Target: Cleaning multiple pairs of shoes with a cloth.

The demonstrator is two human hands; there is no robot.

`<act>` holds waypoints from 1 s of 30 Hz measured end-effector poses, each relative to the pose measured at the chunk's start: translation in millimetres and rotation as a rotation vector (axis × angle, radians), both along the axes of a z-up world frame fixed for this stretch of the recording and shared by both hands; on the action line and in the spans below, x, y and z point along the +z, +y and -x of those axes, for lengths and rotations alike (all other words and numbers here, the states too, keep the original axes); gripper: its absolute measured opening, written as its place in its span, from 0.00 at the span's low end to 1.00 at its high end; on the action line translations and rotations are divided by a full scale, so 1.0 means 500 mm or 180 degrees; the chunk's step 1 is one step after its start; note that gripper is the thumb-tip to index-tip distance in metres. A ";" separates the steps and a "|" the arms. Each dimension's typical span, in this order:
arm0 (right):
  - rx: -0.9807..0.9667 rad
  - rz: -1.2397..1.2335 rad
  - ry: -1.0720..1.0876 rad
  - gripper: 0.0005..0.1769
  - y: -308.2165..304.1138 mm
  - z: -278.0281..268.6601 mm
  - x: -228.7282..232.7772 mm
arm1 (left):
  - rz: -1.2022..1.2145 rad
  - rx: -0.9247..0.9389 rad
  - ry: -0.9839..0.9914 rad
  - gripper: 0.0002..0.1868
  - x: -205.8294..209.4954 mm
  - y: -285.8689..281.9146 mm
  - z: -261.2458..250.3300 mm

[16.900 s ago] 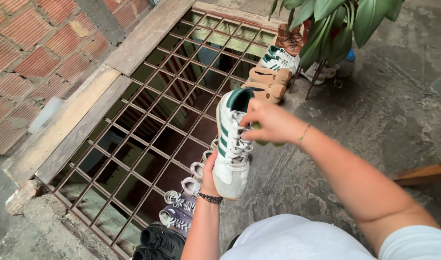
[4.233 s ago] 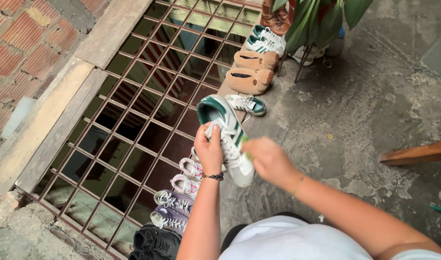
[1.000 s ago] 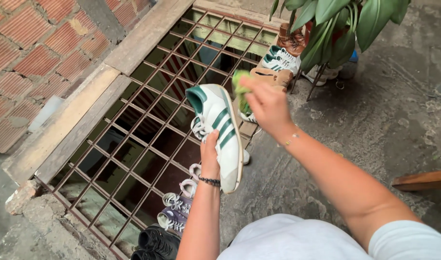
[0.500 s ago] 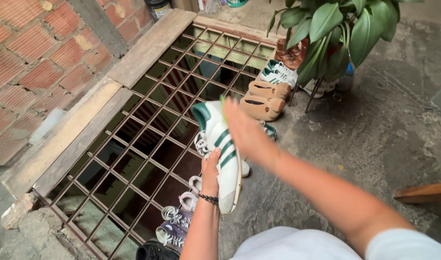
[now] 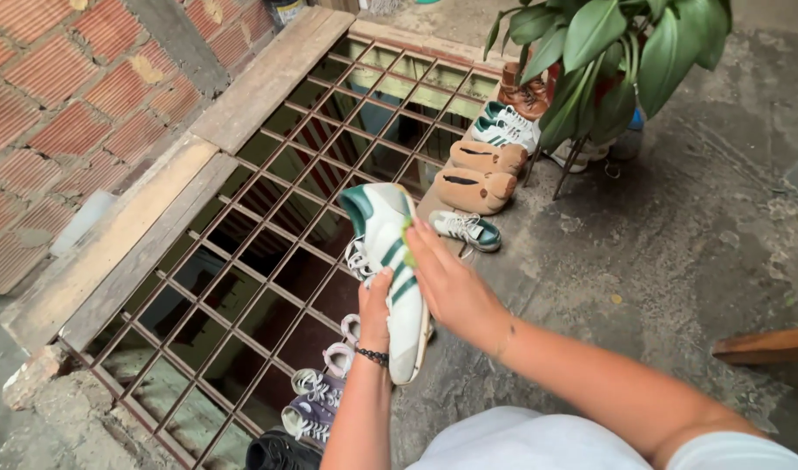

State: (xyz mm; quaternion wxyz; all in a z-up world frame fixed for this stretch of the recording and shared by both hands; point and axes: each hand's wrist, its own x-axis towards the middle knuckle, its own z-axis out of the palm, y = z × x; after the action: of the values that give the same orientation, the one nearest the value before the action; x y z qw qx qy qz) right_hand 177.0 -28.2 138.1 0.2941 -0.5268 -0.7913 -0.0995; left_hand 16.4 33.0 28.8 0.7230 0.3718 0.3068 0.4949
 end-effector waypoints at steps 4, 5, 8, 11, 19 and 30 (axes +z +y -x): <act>-0.0416 -0.0042 -0.0498 0.29 0.054 -0.034 0.035 | -0.0297 -0.0205 0.0114 0.28 0.014 -0.018 0.007; -0.0154 -0.0056 0.0410 0.26 0.104 -0.063 0.016 | -0.0225 -0.0163 0.0183 0.29 0.014 -0.026 0.006; 0.0041 0.0382 0.1530 0.21 0.210 -0.154 -0.001 | -0.0198 -0.0271 0.0197 0.30 0.012 -0.042 -0.008; -0.0018 0.0818 0.1931 0.19 0.216 -0.193 0.033 | -0.0365 -0.0385 0.0401 0.30 0.026 -0.064 -0.001; 0.0523 0.1921 0.2949 0.25 0.120 -0.216 0.047 | -0.2196 0.0191 0.1345 0.43 0.167 -0.088 -0.007; 0.0952 0.3165 0.4341 0.36 0.084 -0.251 0.011 | -0.2953 -0.0375 0.2526 0.63 0.234 -0.055 0.080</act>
State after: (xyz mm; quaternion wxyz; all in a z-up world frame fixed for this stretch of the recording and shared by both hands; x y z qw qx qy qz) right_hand 302.5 13.8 143.8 0.4505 -0.4293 -0.4543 0.6375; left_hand -23.5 5.5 145.8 0.3425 0.8200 0.2842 0.3599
